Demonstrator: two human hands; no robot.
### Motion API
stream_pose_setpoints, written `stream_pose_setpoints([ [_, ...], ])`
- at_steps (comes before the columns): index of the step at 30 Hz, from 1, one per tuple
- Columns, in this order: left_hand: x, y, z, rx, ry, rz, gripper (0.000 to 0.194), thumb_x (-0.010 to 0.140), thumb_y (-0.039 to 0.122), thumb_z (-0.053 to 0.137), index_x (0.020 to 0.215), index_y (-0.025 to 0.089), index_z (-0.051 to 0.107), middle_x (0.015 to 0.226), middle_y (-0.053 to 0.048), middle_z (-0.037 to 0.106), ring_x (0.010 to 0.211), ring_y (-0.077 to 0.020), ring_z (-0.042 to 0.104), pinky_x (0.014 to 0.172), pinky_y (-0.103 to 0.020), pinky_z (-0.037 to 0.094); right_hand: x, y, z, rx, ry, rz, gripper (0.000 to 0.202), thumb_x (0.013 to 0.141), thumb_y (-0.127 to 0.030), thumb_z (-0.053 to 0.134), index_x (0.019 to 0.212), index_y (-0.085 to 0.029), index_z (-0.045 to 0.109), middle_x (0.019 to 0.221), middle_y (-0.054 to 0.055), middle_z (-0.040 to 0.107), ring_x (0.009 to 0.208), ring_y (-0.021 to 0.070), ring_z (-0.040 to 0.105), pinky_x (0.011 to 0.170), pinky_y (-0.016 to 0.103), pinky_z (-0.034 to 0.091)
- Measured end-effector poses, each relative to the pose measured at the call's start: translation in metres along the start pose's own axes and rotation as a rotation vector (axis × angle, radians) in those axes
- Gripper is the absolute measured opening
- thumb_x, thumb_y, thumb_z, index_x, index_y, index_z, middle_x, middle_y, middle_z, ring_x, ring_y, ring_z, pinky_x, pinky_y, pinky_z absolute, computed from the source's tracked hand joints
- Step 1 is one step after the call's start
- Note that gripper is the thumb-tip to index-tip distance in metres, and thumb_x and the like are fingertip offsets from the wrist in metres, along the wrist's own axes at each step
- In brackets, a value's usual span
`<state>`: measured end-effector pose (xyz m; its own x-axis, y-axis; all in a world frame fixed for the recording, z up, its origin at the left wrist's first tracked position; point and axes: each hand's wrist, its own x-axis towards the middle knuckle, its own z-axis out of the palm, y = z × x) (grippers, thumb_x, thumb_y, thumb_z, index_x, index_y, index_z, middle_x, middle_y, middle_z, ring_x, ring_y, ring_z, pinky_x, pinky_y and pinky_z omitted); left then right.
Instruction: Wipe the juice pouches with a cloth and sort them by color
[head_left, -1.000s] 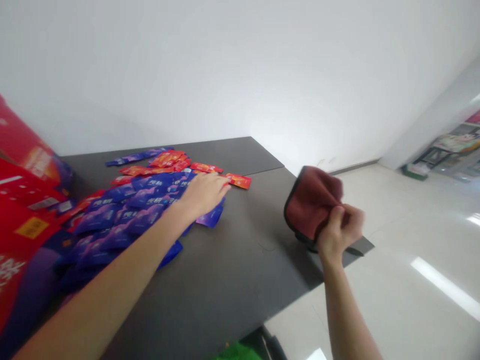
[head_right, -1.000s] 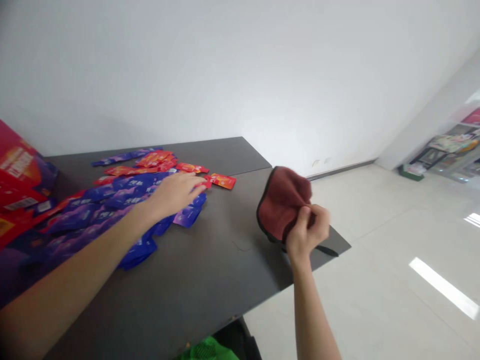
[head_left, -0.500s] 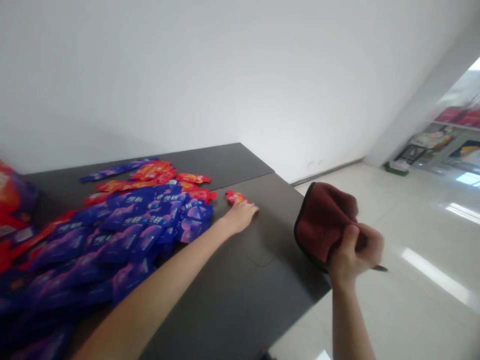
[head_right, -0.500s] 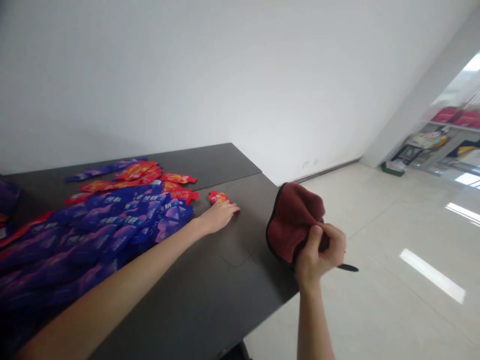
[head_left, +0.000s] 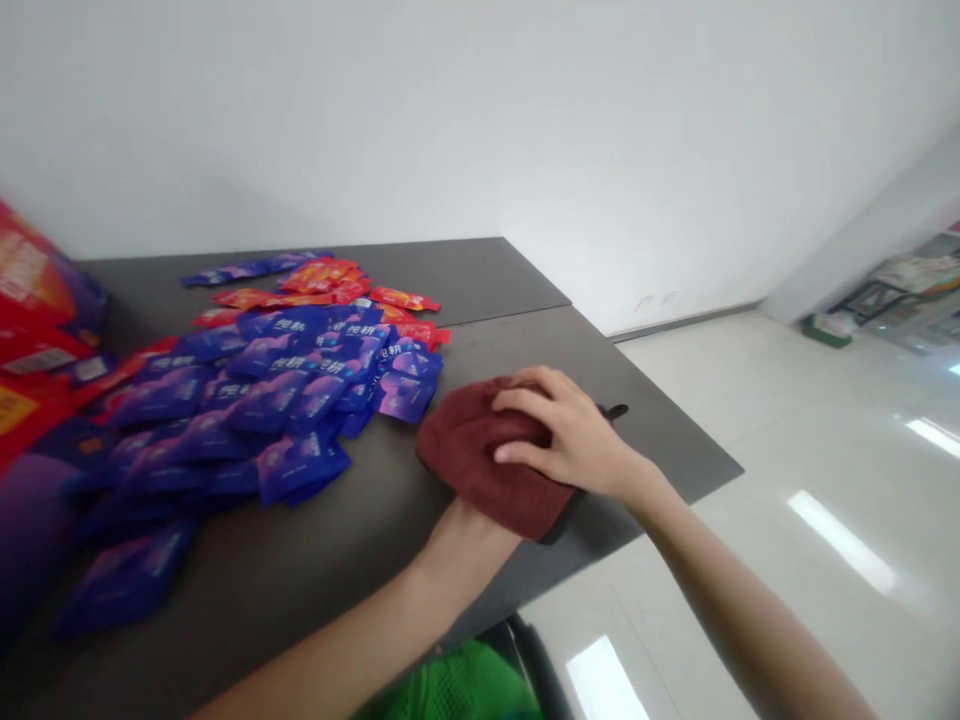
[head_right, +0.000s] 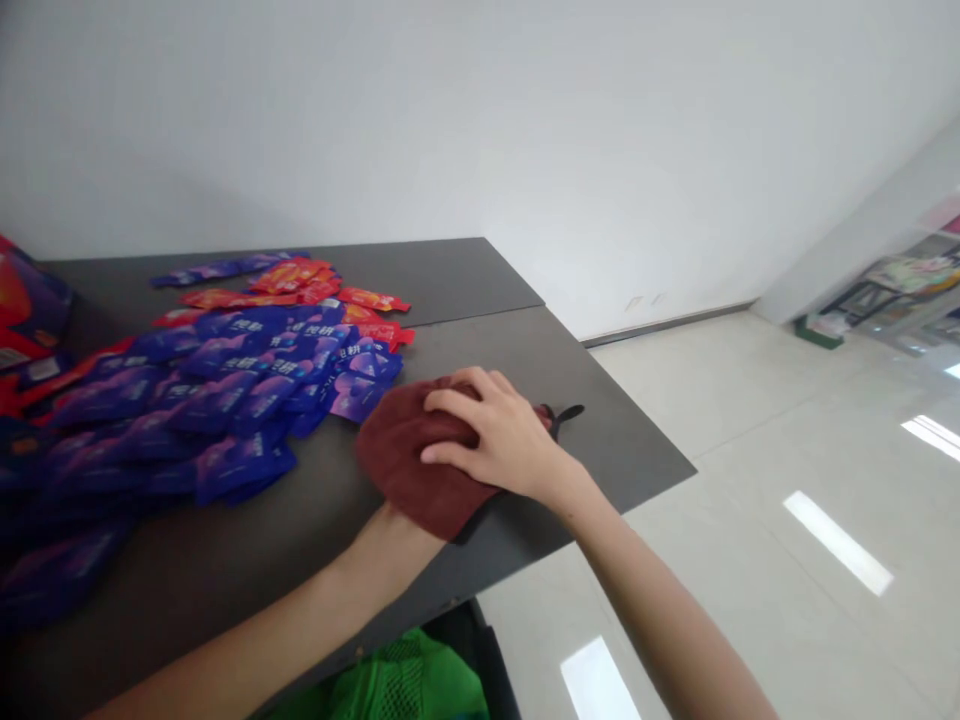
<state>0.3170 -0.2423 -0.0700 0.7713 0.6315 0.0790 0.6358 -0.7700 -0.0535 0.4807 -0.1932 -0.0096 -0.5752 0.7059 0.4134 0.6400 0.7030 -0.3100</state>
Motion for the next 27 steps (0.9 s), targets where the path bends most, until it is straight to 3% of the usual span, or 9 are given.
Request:
stream_pose_setpoints([
  [3, -0.008, 0.003, 0.005, 0.060, 0.006, 0.029, 0.024, 0.083, 0.004, 0.045, 0.100, 0.008, 0.063, 0.074, -0.011, 0.069, 0.057, -0.0180, 0.065, 0.048, -0.025, 0.050, 0.005, -0.004, 0.029, -0.003, -0.321, -0.162, 0.034, 0.087, -0.034, 0.052, 0.119, -0.024, 0.054, 0.128, 0.011, 0.045, 0.109, 0.0226, 0.046, 0.093, 0.037, 0.036],
  [7, -0.017, 0.001, 0.005, 0.098, 0.035, 0.078, 0.032, 0.083, 0.004, 0.045, 0.112, 0.002, 0.059, 0.098, -0.021, 0.069, 0.086, -0.0243, 0.068, 0.060, -0.027, 0.056, 0.014, 0.008, 0.054, -0.127, -0.393, -0.109, 0.022, 0.084, -0.023, 0.050, 0.105, -0.022, 0.059, 0.112, 0.008, 0.051, 0.088, 0.0195, 0.049, 0.082, 0.033, 0.038],
  [10, -0.020, 0.002, 0.004, 0.127, 0.047, 0.094, 0.034, 0.083, 0.005, 0.047, 0.114, 0.000, 0.058, 0.108, -0.024, 0.065, 0.104, -0.0283, 0.062, 0.076, -0.031, 0.056, 0.027, 0.033, 0.059, -0.221, -0.318, 0.044, 0.023, 0.085, -0.017, 0.044, 0.103, -0.020, 0.058, 0.100, 0.007, 0.052, 0.083, 0.0185, 0.049, 0.077, 0.030, 0.038],
  [13, -0.019, 0.008, 0.006, 0.151, 0.050, 0.071, 0.031, 0.081, 0.005, 0.050, 0.109, -0.004, 0.060, 0.099, -0.028, 0.066, 0.099, -0.0324, 0.064, 0.076, -0.036, 0.056, 0.033, 0.051, 0.043, -0.254, -0.150, 0.217, 0.017, 0.088, -0.022, 0.044, 0.095, -0.018, 0.059, 0.094, 0.007, 0.052, 0.080, 0.0184, 0.050, 0.074, 0.029, 0.039],
  [16, -0.019, 0.015, 0.009, 0.154, 0.062, 0.068, 0.029, 0.080, 0.005, 0.052, 0.105, -0.005, 0.061, 0.092, -0.030, 0.067, 0.092, -0.0345, 0.066, 0.069, -0.037, 0.057, 0.023, 0.033, 0.012, -0.148, 0.119, 0.195, 0.018, 0.091, -0.029, 0.045, 0.082, -0.019, 0.057, 0.091, 0.006, 0.051, 0.083, 0.0177, 0.051, 0.077, 0.029, 0.040],
  [18, -0.019, 0.019, 0.009, 0.137, 0.075, 0.086, 0.026, 0.078, 0.004, 0.052, 0.102, -0.002, 0.063, 0.090, -0.027, 0.068, 0.087, -0.0314, 0.068, 0.065, -0.033, 0.057, 0.010, 0.006, -0.002, -0.059, 0.170, 0.077, 0.018, 0.091, -0.032, 0.046, 0.081, -0.020, 0.056, 0.096, 0.006, 0.051, 0.087, 0.0173, 0.051, 0.080, 0.029, 0.040],
  [22, -0.022, 0.028, 0.005, 0.091, 0.088, 0.099, 0.017, 0.079, 0.004, 0.051, 0.087, 0.008, 0.064, 0.066, -0.010, 0.068, 0.056, -0.0182, 0.065, 0.045, -0.022, 0.050, -0.005, -0.032, 0.020, -0.164, -0.243, -0.092, 0.018, 0.092, -0.030, 0.045, 0.085, -0.023, 0.059, 0.099, 0.006, 0.051, 0.084, 0.0173, 0.048, 0.076, 0.030, 0.040],
  [24, -0.022, 0.033, 0.002, 0.092, 0.092, 0.073, 0.016, 0.079, 0.004, 0.049, 0.086, 0.007, 0.064, 0.063, -0.010, 0.066, 0.052, -0.0180, 0.064, 0.042, -0.023, 0.049, -0.004, -0.028, 0.043, -0.263, -0.390, -0.102, 0.018, 0.093, -0.024, 0.042, 0.094, -0.026, 0.060, 0.097, 0.006, 0.051, 0.080, 0.0170, 0.047, 0.072, 0.029, 0.038],
  [27, -0.022, 0.036, -0.001, 0.114, 0.091, 0.057, 0.022, 0.078, 0.003, 0.049, 0.096, 0.000, 0.063, 0.081, -0.021, 0.069, 0.073, -0.0263, 0.070, 0.053, -0.028, 0.055, 0.005, 0.002, 0.064, -0.326, -0.429, -0.037, 0.022, 0.092, -0.020, 0.041, 0.105, -0.026, 0.058, 0.099, 0.006, 0.049, 0.081, 0.0166, 0.048, 0.071, 0.028, 0.037],
])
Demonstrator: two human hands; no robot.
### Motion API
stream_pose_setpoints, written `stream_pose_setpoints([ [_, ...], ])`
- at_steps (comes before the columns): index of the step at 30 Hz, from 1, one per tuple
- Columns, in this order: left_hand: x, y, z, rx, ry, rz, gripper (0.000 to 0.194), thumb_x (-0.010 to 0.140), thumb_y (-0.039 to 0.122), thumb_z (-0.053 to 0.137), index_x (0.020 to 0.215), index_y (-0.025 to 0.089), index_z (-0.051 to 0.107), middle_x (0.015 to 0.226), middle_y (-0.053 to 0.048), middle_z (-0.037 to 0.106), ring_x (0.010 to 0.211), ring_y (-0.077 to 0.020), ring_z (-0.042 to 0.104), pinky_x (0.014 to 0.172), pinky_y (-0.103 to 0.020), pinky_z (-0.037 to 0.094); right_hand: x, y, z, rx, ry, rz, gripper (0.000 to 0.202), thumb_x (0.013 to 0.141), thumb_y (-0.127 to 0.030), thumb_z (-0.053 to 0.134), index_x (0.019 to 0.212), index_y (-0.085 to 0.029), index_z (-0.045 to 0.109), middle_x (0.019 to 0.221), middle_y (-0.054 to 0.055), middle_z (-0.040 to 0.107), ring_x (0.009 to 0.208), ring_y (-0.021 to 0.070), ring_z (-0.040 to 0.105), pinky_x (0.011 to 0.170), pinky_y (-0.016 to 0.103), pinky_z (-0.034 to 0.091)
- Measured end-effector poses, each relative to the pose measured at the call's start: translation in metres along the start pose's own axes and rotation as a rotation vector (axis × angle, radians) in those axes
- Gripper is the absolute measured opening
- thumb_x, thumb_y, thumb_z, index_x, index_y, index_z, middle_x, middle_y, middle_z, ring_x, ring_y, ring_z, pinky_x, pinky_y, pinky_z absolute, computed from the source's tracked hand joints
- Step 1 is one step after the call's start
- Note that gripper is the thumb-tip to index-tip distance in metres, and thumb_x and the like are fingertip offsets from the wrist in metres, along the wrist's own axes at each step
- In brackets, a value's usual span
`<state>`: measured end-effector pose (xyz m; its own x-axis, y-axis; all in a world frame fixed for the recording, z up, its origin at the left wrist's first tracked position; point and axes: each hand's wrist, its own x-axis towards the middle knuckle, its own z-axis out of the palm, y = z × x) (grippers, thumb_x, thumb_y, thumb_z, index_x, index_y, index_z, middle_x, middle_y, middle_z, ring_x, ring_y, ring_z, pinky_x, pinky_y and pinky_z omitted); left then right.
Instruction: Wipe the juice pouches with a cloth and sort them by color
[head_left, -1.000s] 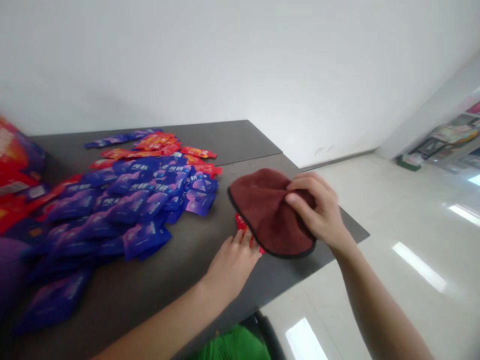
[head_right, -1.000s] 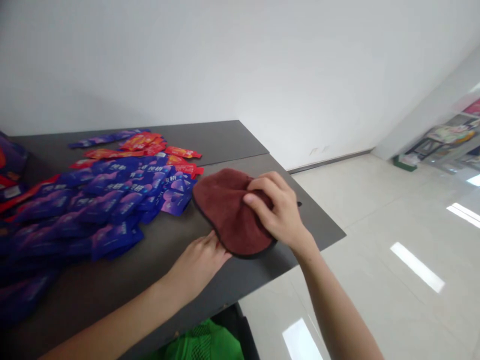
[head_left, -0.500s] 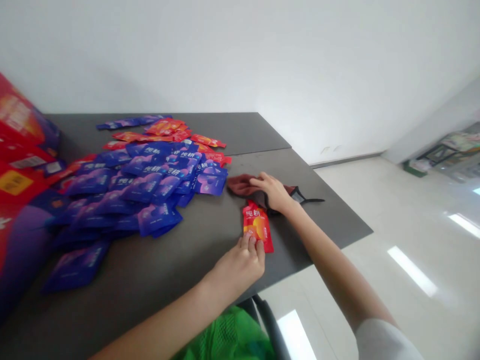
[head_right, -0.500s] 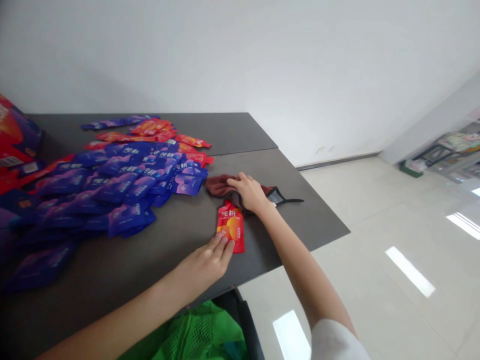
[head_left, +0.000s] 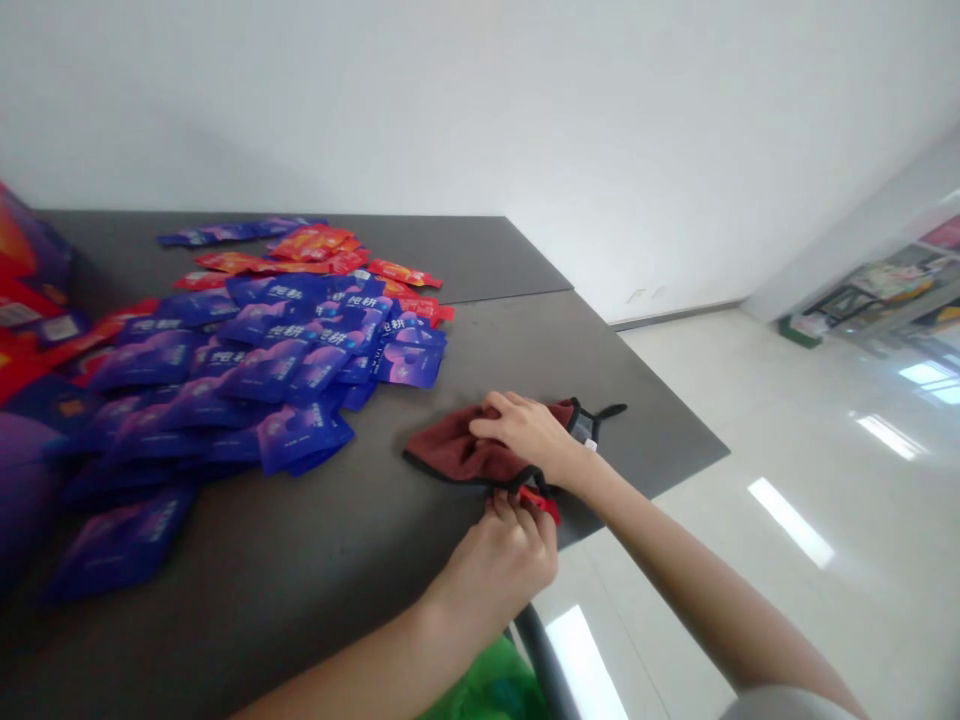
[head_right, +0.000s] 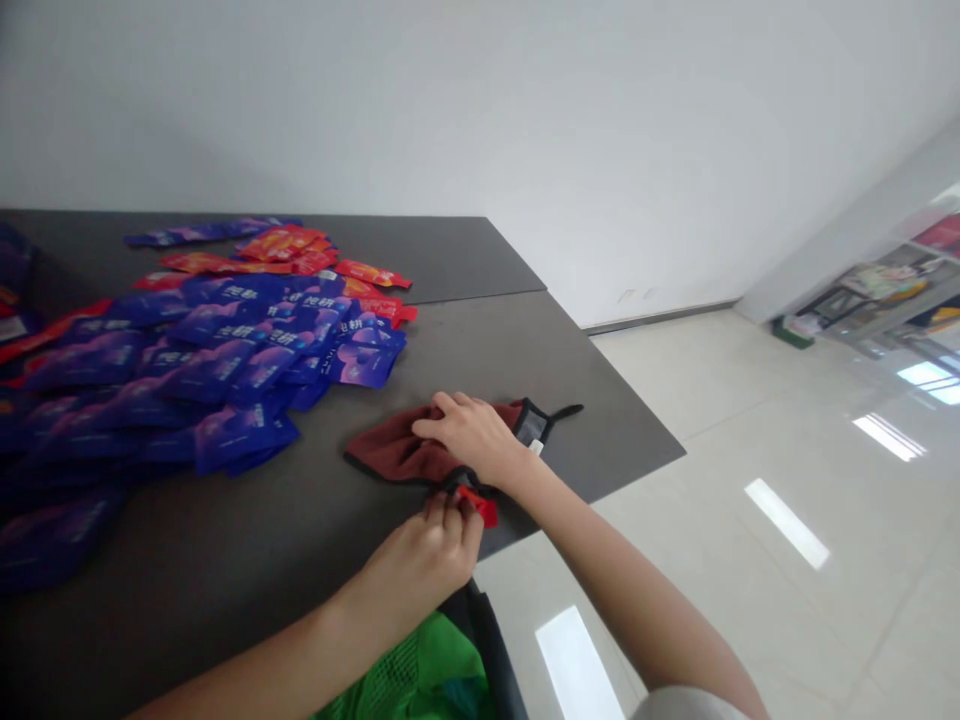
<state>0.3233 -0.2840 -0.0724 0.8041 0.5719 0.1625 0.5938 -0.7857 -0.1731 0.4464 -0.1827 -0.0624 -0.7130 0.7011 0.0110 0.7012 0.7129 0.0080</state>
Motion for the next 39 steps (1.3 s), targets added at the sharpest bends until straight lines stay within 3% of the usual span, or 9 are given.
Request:
stream_pose_setpoints([
  [6, 0.004, 0.005, -0.003, 0.007, -0.040, -0.047, 0.025, 0.076, -0.002, 0.050, 0.097, -0.004, 0.063, 0.088, -0.031, 0.067, 0.084, -0.0345, 0.068, 0.058, -0.033, 0.057, -0.007, 0.050, -0.024, 0.035, 0.194, 0.398, 0.018, 0.092, -0.028, 0.042, 0.093, -0.019, 0.059, 0.093, 0.007, 0.050, 0.078, 0.0172, 0.050, 0.069, 0.027, 0.037],
  [10, 0.007, 0.008, -0.004, -0.081, -0.051, -0.049, 0.014, 0.076, 0.001, 0.054, 0.083, 0.003, 0.067, 0.072, -0.021, 0.069, 0.067, -0.0286, 0.070, 0.051, -0.031, 0.055, -0.033, 0.014, -0.046, 0.226, 0.446, 0.208, 0.026, 0.094, -0.036, 0.041, 0.079, -0.018, 0.054, 0.096, 0.006, 0.050, 0.082, 0.0148, 0.050, 0.076, 0.026, 0.039],
  [14, 0.008, 0.007, -0.006, -0.221, -0.041, -0.065, 0.016, 0.075, -0.001, 0.052, 0.072, 0.009, 0.064, 0.058, -0.011, 0.065, 0.050, -0.0218, 0.064, 0.042, -0.027, 0.050, -0.031, -0.020, -0.023, 0.172, 0.146, -0.009, 0.030, 0.095, -0.039, 0.038, 0.081, -0.021, 0.058, 0.092, 0.004, 0.051, 0.080, 0.0143, 0.049, 0.071, 0.025, 0.037],
  [18, 0.007, -0.006, -0.014, -0.357, -0.006, -0.161, 0.021, 0.074, -0.005, 0.050, 0.084, 0.008, 0.063, 0.071, -0.014, 0.068, 0.061, -0.0236, 0.067, 0.048, -0.028, 0.051, -0.011, 0.010, 0.004, 0.063, 0.091, 0.183, 0.025, 0.096, -0.034, 0.037, 0.099, -0.025, 0.060, 0.095, 0.005, 0.051, 0.081, 0.0149, 0.050, 0.072, 0.025, 0.036],
  [26, -0.014, -0.046, -0.013, -1.249, 0.301, -0.788, 0.025, 0.089, 0.040, 0.044, 0.089, 0.016, 0.053, 0.077, -0.005, 0.070, 0.067, -0.0172, 0.068, 0.057, -0.024, 0.053, -0.035, 0.073, -0.006, 0.123, 0.522, 0.636, 0.022, 0.093, -0.034, 0.041, 0.083, -0.021, 0.055, 0.089, 0.004, 0.051, 0.082, 0.0174, 0.052, 0.071, 0.027, 0.038],
  [29, -0.042, -0.045, 0.003, -1.019, 0.334, -0.931, 0.031, 0.083, 0.044, 0.054, 0.096, 0.017, 0.049, 0.084, -0.008, 0.069, 0.074, -0.0235, 0.068, 0.064, -0.035, 0.054, -0.047, 0.071, -0.012, 0.179, 0.749, 0.673, 0.018, 0.089, -0.033, 0.046, 0.078, -0.021, 0.053, 0.087, 0.003, 0.051, 0.080, 0.0173, 0.051, 0.073, 0.028, 0.039],
  [33, -0.070, -0.048, 0.010, -0.264, 0.429, -0.642, 0.034, 0.079, 0.033, 0.061, 0.107, 0.016, 0.052, 0.112, -0.017, 0.062, 0.104, -0.0330, 0.059, 0.087, -0.051, 0.047, -0.057, 0.052, -0.033, 0.236, 0.802, 0.595, 0.016, 0.088, -0.032, 0.050, 0.077, -0.021, 0.053, 0.089, 0.003, 0.052, 0.082, 0.0171, 0.051, 0.076, 0.029, 0.039],
  [36, -0.071, -0.058, 0.009, -0.186, 0.263, -0.179, 0.042, 0.081, 0.008, 0.049, 0.120, 0.022, 0.054, 0.126, -0.011, 0.057, 0.118, -0.0264, 0.051, 0.098, -0.044, 0.043, -0.063, 0.021, -0.058, 0.315, 0.795, 0.461, 0.019, 0.091, -0.034, 0.048, 0.077, -0.021, 0.052, 0.089, 0.003, 0.051, 0.083, 0.0158, 0.051, 0.078, 0.028, 0.040],
  [39, -0.063, -0.062, 0.012, -0.173, 0.079, -0.020, 0.048, 0.075, -0.003, 0.040, 0.112, 0.019, 0.062, 0.111, -0.007, 0.066, 0.103, -0.0220, 0.061, 0.092, -0.037, 0.048, -0.062, -0.020, -0.068, 0.365, 0.652, 0.253, 0.023, 0.093, -0.036, 0.043, 0.080, -0.020, 0.054, 0.095, 0.005, 0.050, 0.085, 0.0150, 0.051, 0.080, 0.028, 0.041],
])
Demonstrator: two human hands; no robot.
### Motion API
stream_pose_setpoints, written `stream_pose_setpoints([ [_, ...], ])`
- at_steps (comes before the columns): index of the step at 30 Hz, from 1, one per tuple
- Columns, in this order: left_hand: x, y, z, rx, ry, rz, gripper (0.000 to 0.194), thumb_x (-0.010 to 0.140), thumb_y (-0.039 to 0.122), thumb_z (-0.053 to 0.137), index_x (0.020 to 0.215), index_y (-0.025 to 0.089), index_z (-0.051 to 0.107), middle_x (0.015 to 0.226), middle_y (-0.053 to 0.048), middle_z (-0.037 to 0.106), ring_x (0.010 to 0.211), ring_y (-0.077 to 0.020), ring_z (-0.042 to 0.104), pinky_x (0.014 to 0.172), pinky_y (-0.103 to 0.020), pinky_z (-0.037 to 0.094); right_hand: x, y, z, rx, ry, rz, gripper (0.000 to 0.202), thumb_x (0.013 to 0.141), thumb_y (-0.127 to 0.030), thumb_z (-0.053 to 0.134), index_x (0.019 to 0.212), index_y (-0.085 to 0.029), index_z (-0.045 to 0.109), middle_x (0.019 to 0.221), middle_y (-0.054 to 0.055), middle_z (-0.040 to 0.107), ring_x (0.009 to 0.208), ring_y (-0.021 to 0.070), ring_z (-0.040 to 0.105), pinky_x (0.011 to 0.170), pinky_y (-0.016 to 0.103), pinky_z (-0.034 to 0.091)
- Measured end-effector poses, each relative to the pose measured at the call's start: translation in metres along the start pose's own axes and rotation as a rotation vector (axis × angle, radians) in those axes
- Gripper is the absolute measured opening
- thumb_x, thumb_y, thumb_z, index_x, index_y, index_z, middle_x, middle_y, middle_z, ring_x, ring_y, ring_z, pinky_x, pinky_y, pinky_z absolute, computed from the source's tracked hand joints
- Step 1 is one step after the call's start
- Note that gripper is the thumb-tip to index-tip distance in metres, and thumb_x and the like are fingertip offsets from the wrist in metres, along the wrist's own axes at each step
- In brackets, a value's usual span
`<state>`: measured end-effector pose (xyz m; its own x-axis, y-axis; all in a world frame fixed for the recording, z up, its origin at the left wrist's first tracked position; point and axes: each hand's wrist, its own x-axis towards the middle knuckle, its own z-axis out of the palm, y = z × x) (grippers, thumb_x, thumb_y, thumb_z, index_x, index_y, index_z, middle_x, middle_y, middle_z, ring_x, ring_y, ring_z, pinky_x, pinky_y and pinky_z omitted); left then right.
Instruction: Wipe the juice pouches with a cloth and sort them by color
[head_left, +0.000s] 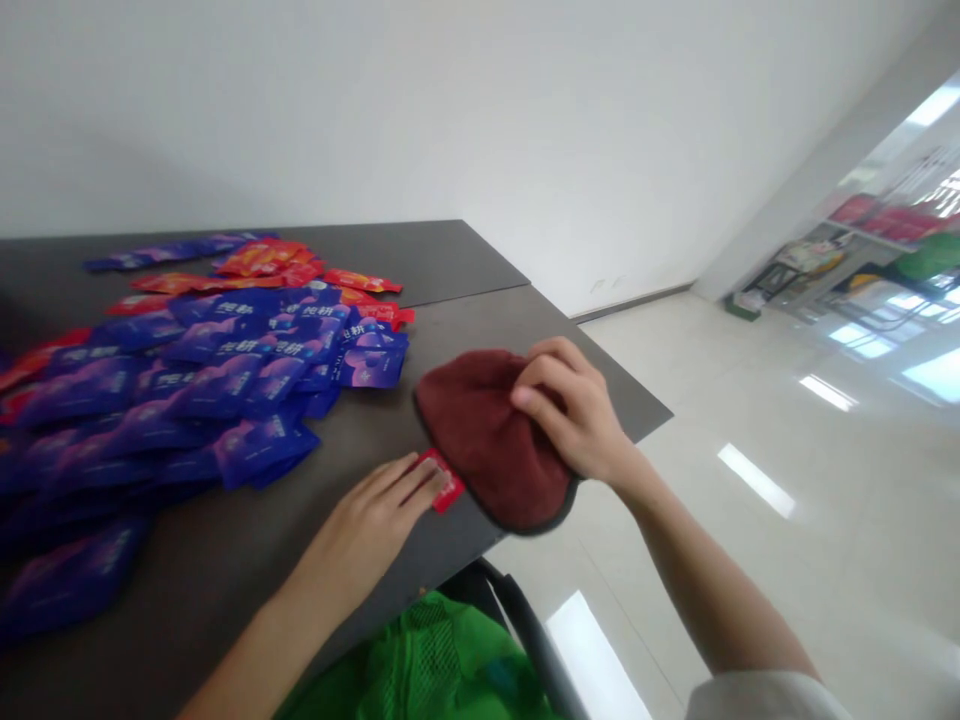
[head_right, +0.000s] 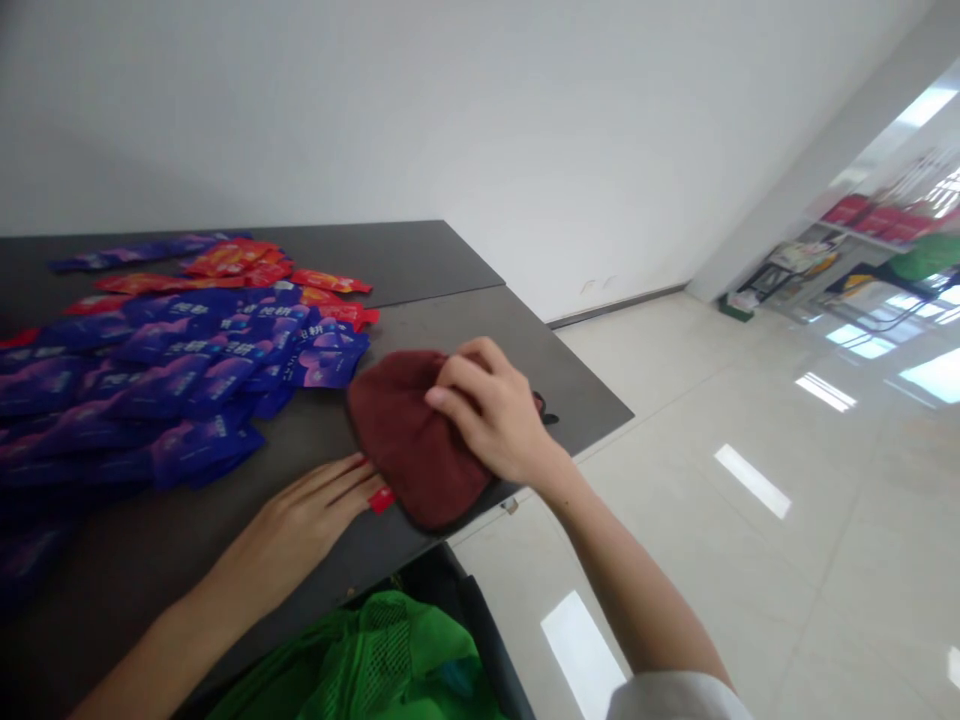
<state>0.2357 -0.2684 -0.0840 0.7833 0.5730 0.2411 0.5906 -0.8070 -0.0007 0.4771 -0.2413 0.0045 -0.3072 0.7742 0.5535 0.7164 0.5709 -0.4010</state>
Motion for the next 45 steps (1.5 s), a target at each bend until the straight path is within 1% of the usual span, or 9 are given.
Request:
stream_pose_setpoints([
  [6, 0.007, 0.020, 0.000, 0.060, -0.056, 0.054, 0.035, 0.073, -0.003, 0.043, 0.084, 0.018, 0.069, 0.072, -0.006, 0.070, 0.064, -0.0205, 0.065, 0.059, -0.030, 0.053, -0.010, 0.000, 0.070, -0.270, -0.511, -0.299, 0.026, 0.095, -0.034, 0.035, 0.100, -0.028, 0.060, 0.098, 0.006, 0.051, 0.079, 0.0169, 0.047, 0.073, 0.030, 0.037],
  [12, 0.029, 0.037, -0.007, 0.119, 0.030, 0.097, 0.031, 0.079, -0.001, 0.045, 0.103, 0.009, 0.063, 0.095, -0.012, 0.070, 0.078, -0.0200, 0.067, 0.054, -0.025, 0.052, 0.032, 0.068, 0.069, -0.541, -0.415, 0.104, 0.028, 0.095, -0.034, 0.035, 0.104, -0.025, 0.059, 0.099, 0.008, 0.052, 0.083, 0.0194, 0.050, 0.069, 0.029, 0.036],
  [17, 0.053, 0.051, 0.001, 0.067, 0.029, 0.008, 0.019, 0.081, 0.002, 0.047, 0.091, 0.009, 0.062, 0.074, -0.009, 0.068, 0.063, -0.0196, 0.065, 0.046, -0.025, 0.048, 0.025, 0.035, 0.028, -0.341, -0.129, 0.034, 0.031, 0.096, -0.037, 0.033, 0.090, -0.020, 0.058, 0.101, 0.007, 0.051, 0.089, 0.0170, 0.050, 0.078, 0.027, 0.037],
  [21, 0.061, 0.059, 0.005, -0.034, 0.027, 0.004, 0.017, 0.079, -0.001, 0.047, 0.080, 0.011, 0.059, 0.067, -0.007, 0.064, 0.058, -0.0201, 0.063, 0.046, -0.025, 0.047, 0.000, 0.011, 0.043, -0.313, -0.388, -0.191, 0.029, 0.096, -0.038, 0.036, 0.089, -0.024, 0.060, 0.097, 0.005, 0.052, 0.080, 0.0160, 0.048, 0.073, 0.028, 0.036],
  [24, 0.064, 0.057, -0.002, -0.150, 0.042, -0.044, 0.018, 0.079, -0.001, 0.045, 0.080, 0.012, 0.059, 0.067, -0.008, 0.064, 0.060, -0.0215, 0.064, 0.046, -0.026, 0.047, -0.001, 0.041, 0.063, -0.412, -0.490, -0.049, 0.025, 0.095, -0.035, 0.038, 0.095, -0.027, 0.061, 0.093, 0.004, 0.053, 0.077, 0.0149, 0.049, 0.069, 0.027, 0.035],
  [31, 0.126, 0.004, -0.034, -0.497, 0.239, -0.421, 0.027, 0.094, 0.026, 0.034, 0.087, 0.013, 0.056, 0.071, -0.004, 0.068, 0.054, -0.0100, 0.064, 0.049, -0.016, 0.047, 0.000, 0.142, 0.027, -0.549, -0.038, 0.489, 0.032, 0.095, -0.036, 0.030, 0.098, -0.020, 0.058, 0.091, 0.006, 0.051, 0.078, 0.0172, 0.051, 0.064, 0.026, 0.035],
  [37, 0.161, -0.016, 0.009, -0.517, 0.186, -0.670, 0.029, 0.094, 0.024, 0.031, 0.096, 0.009, 0.056, 0.065, -0.006, 0.068, 0.047, -0.0116, 0.063, 0.051, -0.021, 0.050, -0.030, 0.159, 0.004, -0.528, 0.232, 0.633, 0.029, 0.092, -0.037, 0.036, 0.091, -0.021, 0.060, 0.092, 0.006, 0.051, 0.077, 0.0183, 0.049, 0.067, 0.030, 0.036],
  [40, 0.142, -0.003, 0.010, -0.379, 0.102, -0.695, 0.027, 0.090, 0.032, 0.045, 0.092, 0.009, 0.058, 0.066, -0.013, 0.067, 0.060, -0.0237, 0.067, 0.061, -0.037, 0.053, -0.030, 0.161, 0.004, -0.512, 0.317, 0.663, 0.027, 0.090, -0.037, 0.039, 0.090, -0.021, 0.061, 0.094, 0.007, 0.051, 0.079, 0.0192, 0.048, 0.070, 0.031, 0.036],
  [45, 0.142, 0.002, -0.041, -0.240, 0.039, -0.460, 0.038, 0.093, 0.040, 0.035, 0.096, 0.015, 0.064, 0.096, -0.016, 0.068, 0.102, -0.0307, 0.061, 0.087, -0.049, 0.045, -0.031, 0.158, 0.003, -0.462, 0.461, 0.707, 0.027, 0.090, -0.038, 0.038, 0.086, -0.022, 0.059, 0.095, 0.007, 0.051, 0.082, 0.0199, 0.049, 0.073, 0.032, 0.038],
])
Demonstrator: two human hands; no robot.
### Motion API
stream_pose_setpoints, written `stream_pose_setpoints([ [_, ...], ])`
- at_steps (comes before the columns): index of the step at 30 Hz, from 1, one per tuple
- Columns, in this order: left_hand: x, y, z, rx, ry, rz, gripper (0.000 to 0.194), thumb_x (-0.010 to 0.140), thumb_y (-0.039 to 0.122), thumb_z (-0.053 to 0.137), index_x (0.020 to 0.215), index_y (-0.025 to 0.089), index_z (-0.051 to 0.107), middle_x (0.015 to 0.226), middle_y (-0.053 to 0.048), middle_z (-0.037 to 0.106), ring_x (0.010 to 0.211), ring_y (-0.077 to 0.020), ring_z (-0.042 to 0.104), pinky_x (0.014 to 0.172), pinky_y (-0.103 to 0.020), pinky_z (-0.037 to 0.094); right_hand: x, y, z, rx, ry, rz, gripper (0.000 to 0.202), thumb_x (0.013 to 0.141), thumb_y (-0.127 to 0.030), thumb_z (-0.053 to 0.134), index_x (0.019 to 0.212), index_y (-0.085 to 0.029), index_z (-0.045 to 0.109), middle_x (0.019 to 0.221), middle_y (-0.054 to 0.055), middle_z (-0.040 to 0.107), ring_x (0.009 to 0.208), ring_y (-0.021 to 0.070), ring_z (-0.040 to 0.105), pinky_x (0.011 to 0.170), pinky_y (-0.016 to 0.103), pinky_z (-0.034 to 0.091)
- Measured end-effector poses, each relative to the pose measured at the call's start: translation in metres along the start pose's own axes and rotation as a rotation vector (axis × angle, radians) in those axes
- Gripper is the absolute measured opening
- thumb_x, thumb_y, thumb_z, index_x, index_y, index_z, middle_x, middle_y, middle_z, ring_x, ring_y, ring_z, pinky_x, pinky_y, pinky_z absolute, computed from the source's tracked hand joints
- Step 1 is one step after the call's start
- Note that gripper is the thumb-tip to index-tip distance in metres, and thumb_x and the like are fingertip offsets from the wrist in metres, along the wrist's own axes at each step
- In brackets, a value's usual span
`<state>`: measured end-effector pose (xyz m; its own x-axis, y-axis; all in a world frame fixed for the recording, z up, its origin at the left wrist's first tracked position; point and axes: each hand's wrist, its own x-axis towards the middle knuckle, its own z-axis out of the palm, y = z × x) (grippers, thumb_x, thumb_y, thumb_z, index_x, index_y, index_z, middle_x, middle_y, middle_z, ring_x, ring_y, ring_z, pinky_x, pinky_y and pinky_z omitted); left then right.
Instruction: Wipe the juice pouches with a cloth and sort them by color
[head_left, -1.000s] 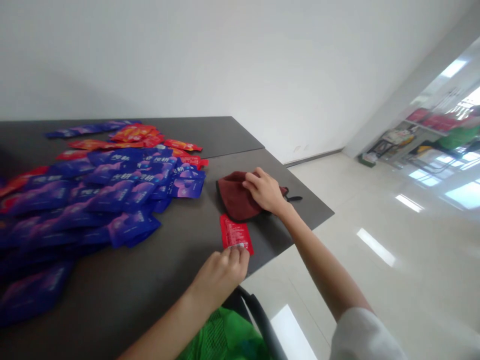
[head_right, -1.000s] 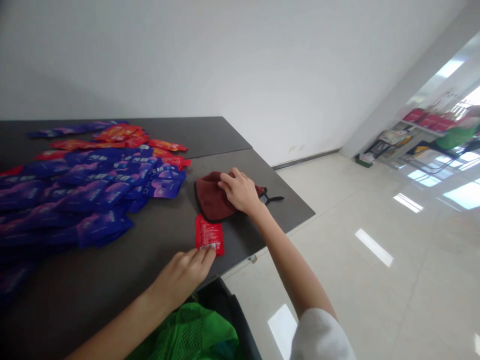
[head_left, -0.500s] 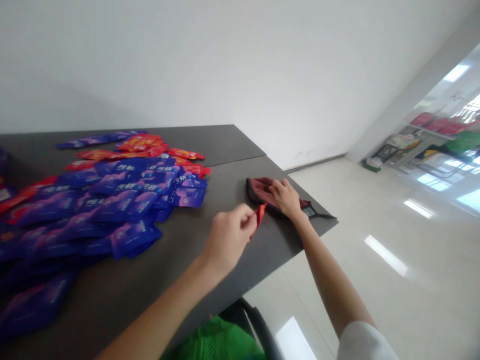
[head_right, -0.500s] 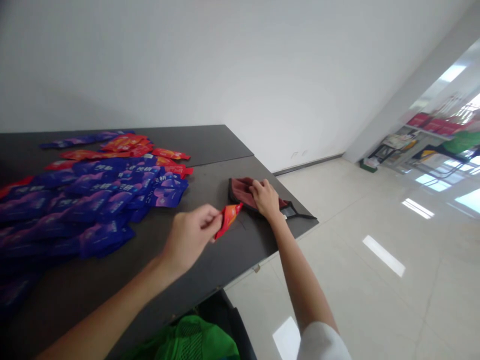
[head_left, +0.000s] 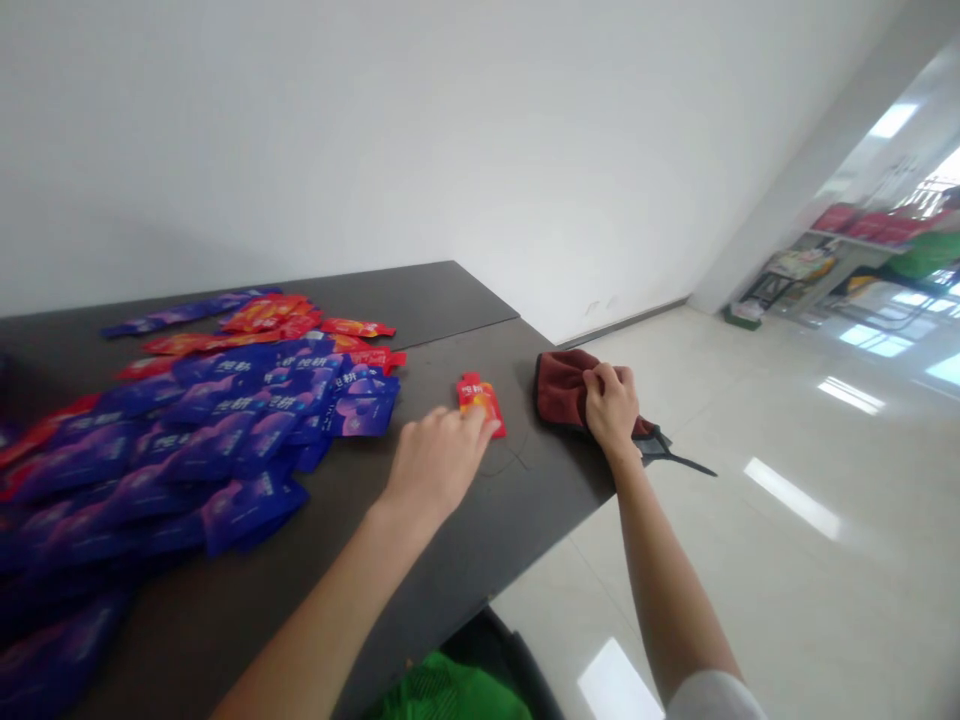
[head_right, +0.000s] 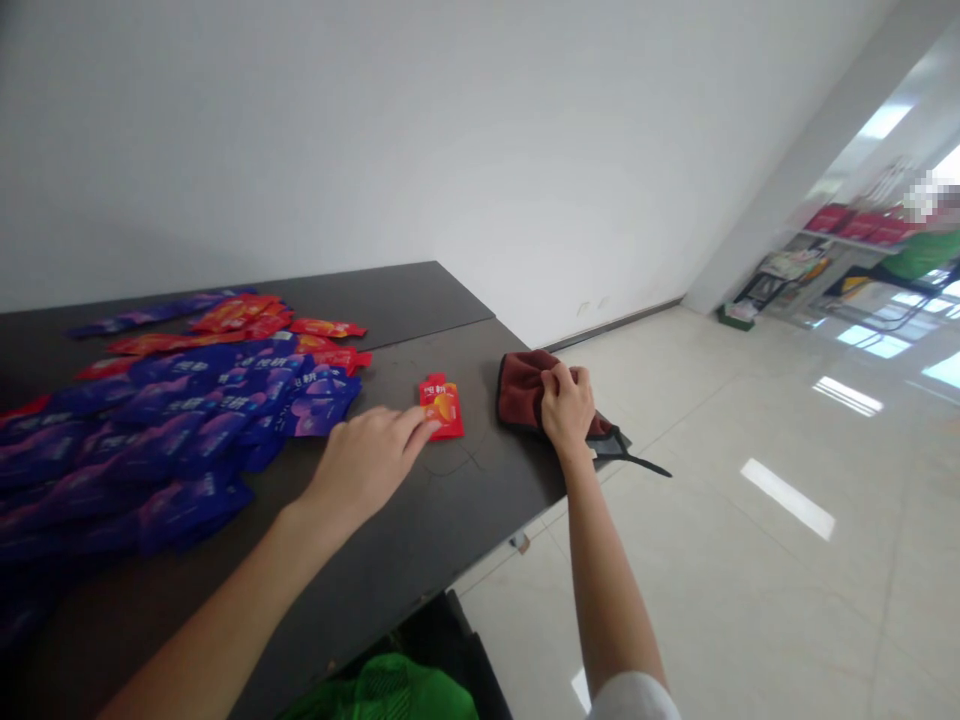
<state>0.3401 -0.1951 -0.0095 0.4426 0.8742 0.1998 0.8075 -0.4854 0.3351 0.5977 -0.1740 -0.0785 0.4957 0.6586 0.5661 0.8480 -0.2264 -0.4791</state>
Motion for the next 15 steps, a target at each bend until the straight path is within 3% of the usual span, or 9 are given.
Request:
stream_pose_setpoints([
  [2, 0.022, 0.005, -0.004, 0.026, -0.004, 0.160, 0.041, 0.095, 0.042, 0.030, 0.121, 0.023, 0.056, 0.133, -0.010, 0.052, 0.131, -0.0259, 0.038, 0.105, -0.046, 0.031, -0.004, 0.000, -0.004, 0.028, 0.070, 0.051, 0.029, 0.091, -0.038, 0.035, 0.084, -0.021, 0.057, 0.094, 0.008, 0.051, 0.084, 0.0204, 0.050, 0.074, 0.033, 0.039],
  [4, 0.049, 0.005, 0.013, 0.077, -0.036, 0.270, 0.052, 0.094, 0.045, 0.033, 0.141, 0.024, 0.033, 0.153, -0.006, 0.021, 0.142, -0.0256, 0.007, 0.113, -0.047, 0.013, -0.008, 0.001, -0.007, 0.049, 0.128, 0.091, 0.030, 0.091, -0.039, 0.032, 0.083, -0.020, 0.055, 0.093, 0.008, 0.050, 0.085, 0.0208, 0.050, 0.075, 0.033, 0.040],
  [5, 0.061, 0.003, 0.027, 0.089, -0.069, 0.269, 0.058, 0.092, 0.048, 0.036, 0.144, 0.022, 0.028, 0.155, -0.008, 0.015, 0.142, -0.0272, 0.003, 0.113, -0.048, 0.010, -0.010, 0.001, -0.008, 0.057, 0.148, 0.101, 0.030, 0.091, -0.039, 0.032, 0.082, -0.020, 0.054, 0.092, 0.009, 0.050, 0.085, 0.0210, 0.051, 0.075, 0.033, 0.040],
  [8, 0.093, -0.010, 0.075, 0.103, -0.156, 0.153, 0.066, 0.091, 0.054, 0.029, 0.144, 0.014, 0.027, 0.151, -0.017, 0.020, 0.141, -0.0333, 0.009, 0.110, -0.054, 0.017, -0.015, -0.001, -0.008, 0.071, 0.172, 0.096, 0.029, 0.090, -0.040, 0.036, 0.079, -0.021, 0.054, 0.092, 0.008, 0.051, 0.086, 0.0211, 0.051, 0.076, 0.034, 0.041],
  [10, 0.109, -0.019, 0.097, 0.103, -0.167, 0.092, 0.066, 0.093, 0.053, 0.024, 0.145, 0.013, 0.024, 0.151, -0.018, 0.020, 0.140, -0.0339, 0.010, 0.109, -0.056, 0.017, -0.017, -0.002, -0.006, 0.072, 0.166, 0.073, 0.027, 0.090, -0.040, 0.039, 0.078, -0.021, 0.055, 0.093, 0.007, 0.052, 0.086, 0.0207, 0.052, 0.077, 0.033, 0.041],
  [12, 0.124, -0.025, 0.108, 0.103, -0.151, 0.069, 0.065, 0.093, 0.053, 0.027, 0.146, 0.016, 0.020, 0.153, -0.016, 0.017, 0.141, -0.0320, 0.011, 0.110, -0.057, 0.015, -0.017, -0.003, -0.004, 0.073, 0.152, 0.048, 0.026, 0.089, -0.040, 0.041, 0.079, -0.022, 0.057, 0.094, 0.007, 0.053, 0.086, 0.0205, 0.052, 0.078, 0.033, 0.041],
  [15, 0.145, -0.025, 0.108, 0.119, -0.129, 0.053, 0.065, 0.092, 0.053, 0.030, 0.145, 0.018, 0.019, 0.153, -0.015, 0.018, 0.140, -0.0315, 0.014, 0.110, -0.058, 0.014, -0.017, -0.003, -0.002, 0.057, 0.139, 0.032, 0.026, 0.089, -0.040, 0.043, 0.080, -0.022, 0.059, 0.096, 0.008, 0.053, 0.086, 0.0216, 0.052, 0.076, 0.034, 0.042],
])
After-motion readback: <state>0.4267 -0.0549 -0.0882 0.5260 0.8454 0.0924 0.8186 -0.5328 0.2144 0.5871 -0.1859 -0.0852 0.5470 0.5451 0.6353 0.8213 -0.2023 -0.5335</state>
